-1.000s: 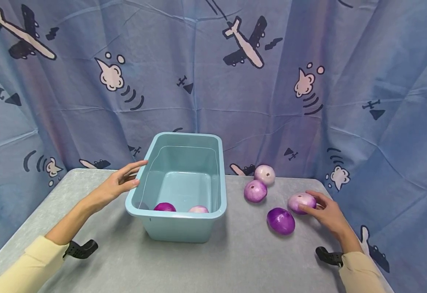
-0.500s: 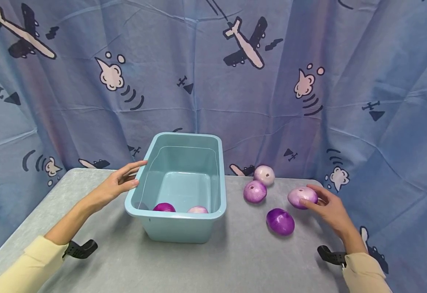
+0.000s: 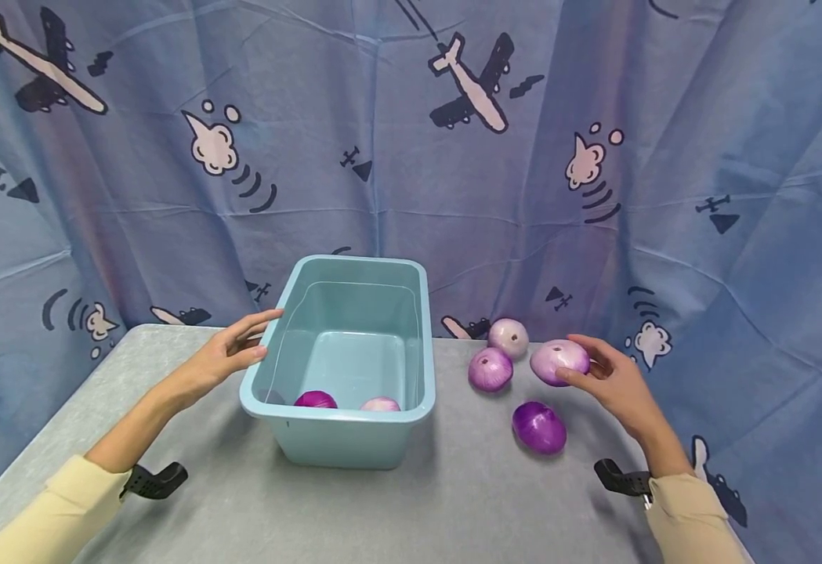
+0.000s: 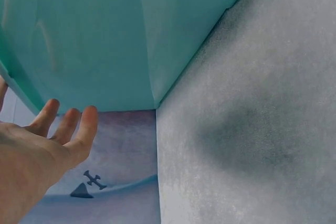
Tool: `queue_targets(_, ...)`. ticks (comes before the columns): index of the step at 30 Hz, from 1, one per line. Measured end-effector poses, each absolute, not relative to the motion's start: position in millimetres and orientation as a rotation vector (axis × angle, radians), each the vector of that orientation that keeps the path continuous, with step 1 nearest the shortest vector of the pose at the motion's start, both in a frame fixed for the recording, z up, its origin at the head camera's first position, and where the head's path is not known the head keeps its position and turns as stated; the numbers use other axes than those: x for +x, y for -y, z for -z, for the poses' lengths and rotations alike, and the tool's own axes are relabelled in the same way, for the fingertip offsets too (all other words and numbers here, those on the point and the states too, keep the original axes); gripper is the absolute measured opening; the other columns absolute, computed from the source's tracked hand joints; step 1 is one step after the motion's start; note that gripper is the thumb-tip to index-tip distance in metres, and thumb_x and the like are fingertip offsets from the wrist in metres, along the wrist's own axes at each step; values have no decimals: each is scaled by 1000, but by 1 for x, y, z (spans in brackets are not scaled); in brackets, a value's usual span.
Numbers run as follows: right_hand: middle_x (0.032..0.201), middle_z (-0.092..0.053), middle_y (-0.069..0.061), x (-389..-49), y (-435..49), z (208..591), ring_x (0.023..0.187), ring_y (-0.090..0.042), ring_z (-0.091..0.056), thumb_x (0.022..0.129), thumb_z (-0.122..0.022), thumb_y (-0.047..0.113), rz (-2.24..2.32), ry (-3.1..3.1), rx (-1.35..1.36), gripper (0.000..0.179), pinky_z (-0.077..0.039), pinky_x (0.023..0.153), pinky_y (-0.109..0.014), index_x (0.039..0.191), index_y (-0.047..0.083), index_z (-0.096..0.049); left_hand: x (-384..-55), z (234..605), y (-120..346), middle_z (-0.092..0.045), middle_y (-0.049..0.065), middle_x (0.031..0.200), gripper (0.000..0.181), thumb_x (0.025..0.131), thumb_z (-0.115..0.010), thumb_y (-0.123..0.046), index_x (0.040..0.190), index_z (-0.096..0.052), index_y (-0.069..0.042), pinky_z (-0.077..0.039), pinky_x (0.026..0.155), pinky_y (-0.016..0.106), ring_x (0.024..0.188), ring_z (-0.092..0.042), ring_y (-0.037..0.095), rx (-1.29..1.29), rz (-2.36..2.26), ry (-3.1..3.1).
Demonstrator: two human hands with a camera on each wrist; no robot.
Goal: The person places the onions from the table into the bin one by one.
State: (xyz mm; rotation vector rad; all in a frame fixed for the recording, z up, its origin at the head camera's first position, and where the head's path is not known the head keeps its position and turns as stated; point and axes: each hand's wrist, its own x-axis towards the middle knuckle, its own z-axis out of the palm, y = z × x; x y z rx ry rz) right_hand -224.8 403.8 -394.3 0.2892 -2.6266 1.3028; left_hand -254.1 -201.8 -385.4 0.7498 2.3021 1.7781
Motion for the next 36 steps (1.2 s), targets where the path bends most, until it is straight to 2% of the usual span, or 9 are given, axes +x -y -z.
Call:
queue_targets(11,128,-58,3,-225,-379,381,107,-6,-61,94,-73,4,-1507,2536,448,57,-53,83,-20,146,1,-50,-253,383,200,-36,13,157,61,101,-65,-25,157,-40,-26,-31,110,62,143,-32,39,735,-1765,-2329)
queue_targets(15,127,-59,1,-226,-369,378,107,-10,-61,93,-74,1,-1533,2523,481,57,-54,82,-21,145,0,-50,-253,384,201,-34,11,158,60,102,-64,-25,157,-40,-25,-32,110,61,144,-31,39,734,-1760,-2341)
queue_targets(23,134,-54,-7,-232,-352,370,111,-9,-60,94,-75,10,-1490,2579,504,60,-53,85,-21,147,3,-49,-254,383,202,-34,8,159,58,101,-64,-25,156,-43,-23,-33,109,59,144,-31,36,719,-1785,-2328)
queue_targets(36,134,-56,-6,-241,-328,364,110,-15,-61,93,-74,1,-1577,2494,637,58,-53,87,-23,146,1,-50,-261,383,199,-43,5,154,52,100,-66,-19,150,-50,-14,-31,111,58,143,-33,31,733,-1884,-2283)
